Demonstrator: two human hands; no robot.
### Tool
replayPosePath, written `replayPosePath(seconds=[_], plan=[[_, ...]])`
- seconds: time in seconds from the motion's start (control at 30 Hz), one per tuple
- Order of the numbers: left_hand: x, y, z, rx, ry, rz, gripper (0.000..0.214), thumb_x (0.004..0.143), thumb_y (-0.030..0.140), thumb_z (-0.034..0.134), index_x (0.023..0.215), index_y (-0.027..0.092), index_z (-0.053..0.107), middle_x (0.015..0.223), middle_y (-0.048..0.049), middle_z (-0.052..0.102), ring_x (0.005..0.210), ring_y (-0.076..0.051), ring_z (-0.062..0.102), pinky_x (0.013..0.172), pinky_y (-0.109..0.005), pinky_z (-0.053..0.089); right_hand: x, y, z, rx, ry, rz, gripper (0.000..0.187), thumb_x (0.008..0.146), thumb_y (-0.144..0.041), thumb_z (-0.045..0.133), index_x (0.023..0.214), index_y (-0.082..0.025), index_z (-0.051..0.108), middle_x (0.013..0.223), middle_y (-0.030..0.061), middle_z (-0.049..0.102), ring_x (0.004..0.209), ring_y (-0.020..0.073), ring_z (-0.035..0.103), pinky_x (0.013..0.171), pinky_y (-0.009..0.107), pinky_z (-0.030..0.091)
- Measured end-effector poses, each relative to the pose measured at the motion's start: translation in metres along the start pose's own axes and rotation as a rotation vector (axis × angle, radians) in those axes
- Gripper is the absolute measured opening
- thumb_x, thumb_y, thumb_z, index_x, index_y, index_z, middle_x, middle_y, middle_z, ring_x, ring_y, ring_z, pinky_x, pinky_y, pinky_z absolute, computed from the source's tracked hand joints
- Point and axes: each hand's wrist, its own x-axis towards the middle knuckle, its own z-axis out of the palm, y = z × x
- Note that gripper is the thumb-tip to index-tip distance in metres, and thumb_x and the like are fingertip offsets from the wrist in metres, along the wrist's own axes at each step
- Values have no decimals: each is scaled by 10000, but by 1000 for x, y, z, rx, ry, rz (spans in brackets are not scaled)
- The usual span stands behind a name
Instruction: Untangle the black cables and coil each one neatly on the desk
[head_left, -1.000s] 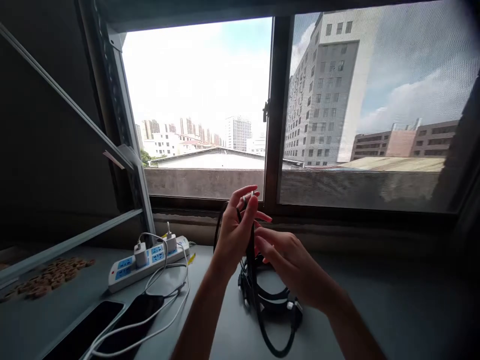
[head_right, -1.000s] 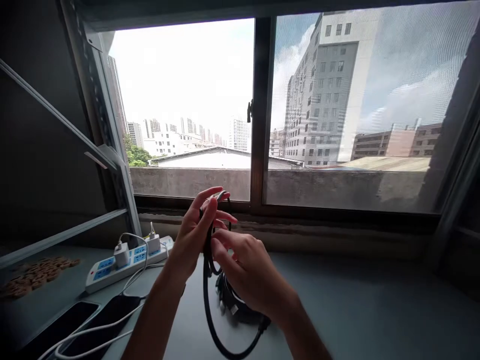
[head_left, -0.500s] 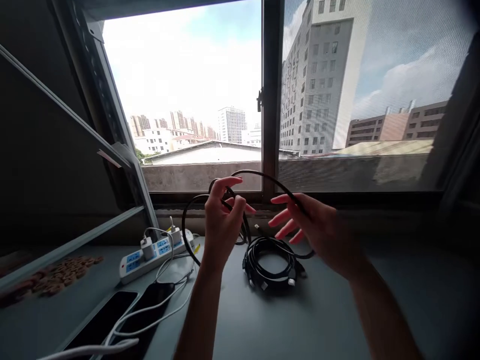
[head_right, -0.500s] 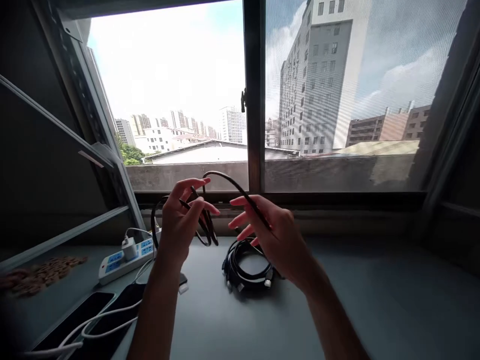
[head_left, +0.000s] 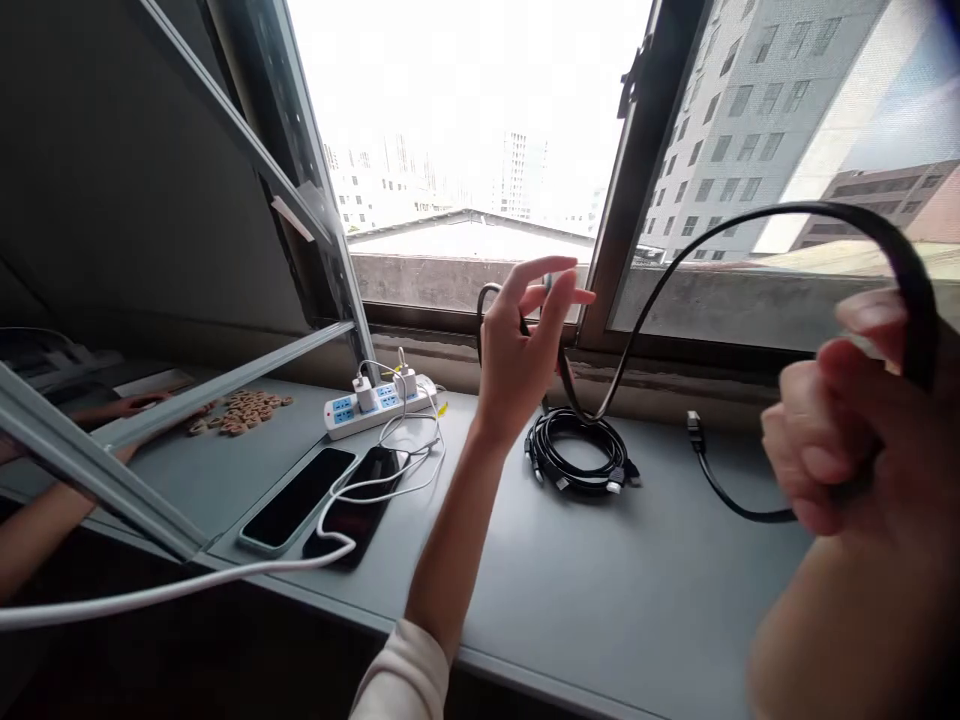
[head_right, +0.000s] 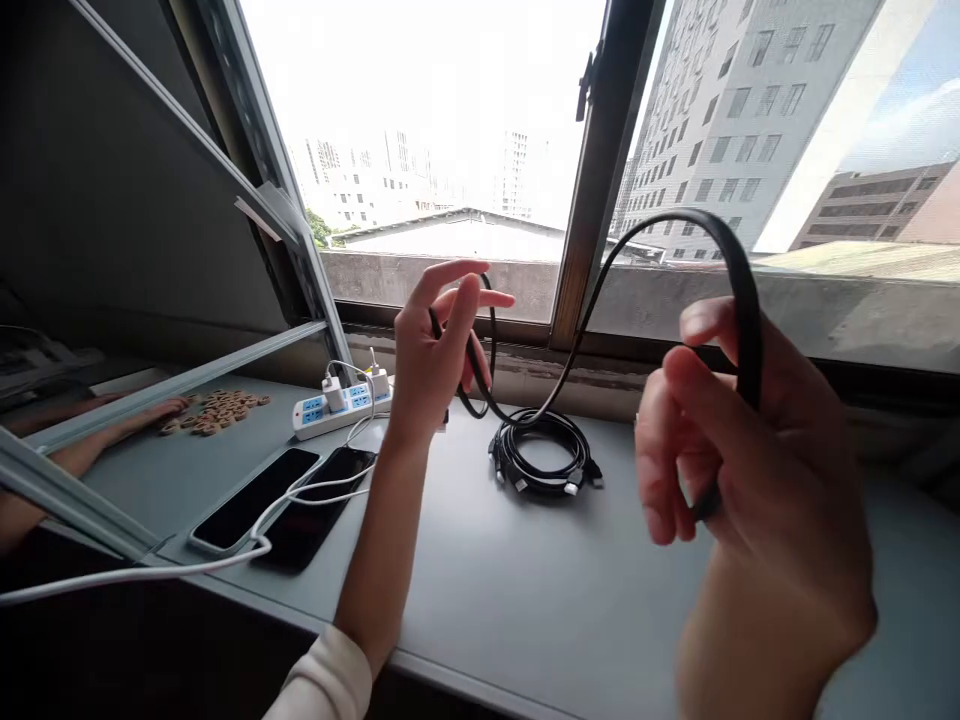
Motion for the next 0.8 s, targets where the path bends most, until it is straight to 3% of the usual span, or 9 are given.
replayPosePath(seconds=[0.1, 0.3, 0.43, 0.53, 0.63, 0.8], plan=[[-6, 2, 9, -27, -58, -27, 200, 931, 349, 427, 1022, 239, 568, 722, 1, 596, 336, -35, 377, 329, -176, 250, -1, -1, 10, -18, -73, -52, 58, 857, -270, 619, 874, -287, 566, 399, -58, 389, 218, 95, 313, 169, 154, 266], [-10, 3, 14, 68, -156, -35, 184, 932, 307, 438, 1047, 229, 559, 581, 33, 567, 319, -37, 298, 354, -179, 223, 14, 12, 16, -144, -27, -84, 93, 824, -290, 661, 876, -235, 606, 426, -75, 400, 238, 58, 353, 198, 114, 193], [-6, 1, 8, 132, -112, -1, 195, 916, 324, 480, 1063, 220, 556, 454, 56, 467, 324, -64, 352, 359, -187, 244, 25, 20, 9, -308, 25, -91, 133, 824, -293, 656, 922, -203, 651, 506, -14, 543, 288, 70, 435, 240, 124, 223], [0, -2, 1, 174, -47, 37, 206, 898, 367, 517, 1033, 222, 574, 372, 84, 326, 300, -74, 351, 339, -188, 230, 25, 16, 0, -334, 126, -112, 126, 817, -280, 661, 918, -205, 673, 479, -18, 529, 280, 65, 414, 253, 137, 204], [6, -4, -8, 175, 21, 47, 218, 883, 410, 535, 1003, 234, 583, 373, 91, 312, 267, -65, 321, 302, -184, 190, 23, 9, -9, -327, 212, -144, 110, 820, -288, 657, 892, -210, 685, 447, -28, 500, 262, 59, 375, 254, 149, 185], [11, -5, -15, 122, 76, 75, 217, 911, 406, 474, 903, 235, 607, 359, 92, 244, 240, -65, 257, 263, -192, 164, 26, 10, -14, -277, 161, -150, 217, 852, -275, 604, 1057, -229, 658, 497, -31, 540, 268, 42, 362, 260, 136, 187]])
